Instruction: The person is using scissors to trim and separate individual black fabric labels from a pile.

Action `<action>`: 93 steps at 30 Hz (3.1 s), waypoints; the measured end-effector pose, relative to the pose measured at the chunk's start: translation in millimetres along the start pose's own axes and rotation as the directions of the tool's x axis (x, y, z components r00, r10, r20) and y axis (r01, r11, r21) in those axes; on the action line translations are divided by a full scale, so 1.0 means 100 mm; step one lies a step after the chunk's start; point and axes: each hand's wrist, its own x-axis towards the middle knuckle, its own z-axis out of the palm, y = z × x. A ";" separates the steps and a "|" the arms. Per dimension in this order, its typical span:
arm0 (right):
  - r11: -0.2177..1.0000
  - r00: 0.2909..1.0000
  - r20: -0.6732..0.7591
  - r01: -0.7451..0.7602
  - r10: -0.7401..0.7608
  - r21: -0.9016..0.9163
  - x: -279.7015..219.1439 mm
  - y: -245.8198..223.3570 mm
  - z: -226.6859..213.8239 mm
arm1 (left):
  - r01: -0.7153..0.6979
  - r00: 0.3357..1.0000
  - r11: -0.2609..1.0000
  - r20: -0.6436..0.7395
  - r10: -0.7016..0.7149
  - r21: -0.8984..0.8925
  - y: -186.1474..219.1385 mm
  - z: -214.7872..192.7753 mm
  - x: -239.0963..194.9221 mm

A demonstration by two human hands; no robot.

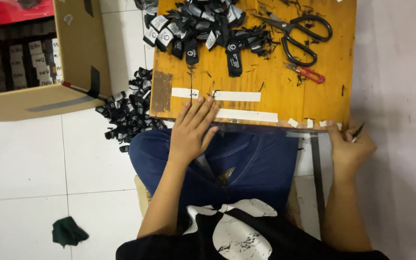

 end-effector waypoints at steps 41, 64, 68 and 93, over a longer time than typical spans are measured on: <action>0.625 0.732 0.335 0.156 -0.593 0.765 1.25 -1.83 1.25 | -0.032 0.988 -0.505 0.050 -0.147 -0.862 -0.30 0.46 1.97; 0.647 0.849 0.214 0.180 -0.482 0.741 1.23 -1.59 1.36 | -0.070 0.970 -0.465 0.049 -0.239 -0.883 -0.53 0.68 1.96; 0.607 0.791 0.160 0.305 -0.591 0.734 1.24 -1.57 1.39 | 0.008 0.995 -0.343 0.042 -0.090 -0.939 -0.58 0.80 1.91; 0.412 0.550 -0.109 0.729 -0.828 0.546 1.15 -1.82 1.32 | 0.106 0.946 -0.365 0.206 -0.249 -0.925 -0.50 0.69 1.91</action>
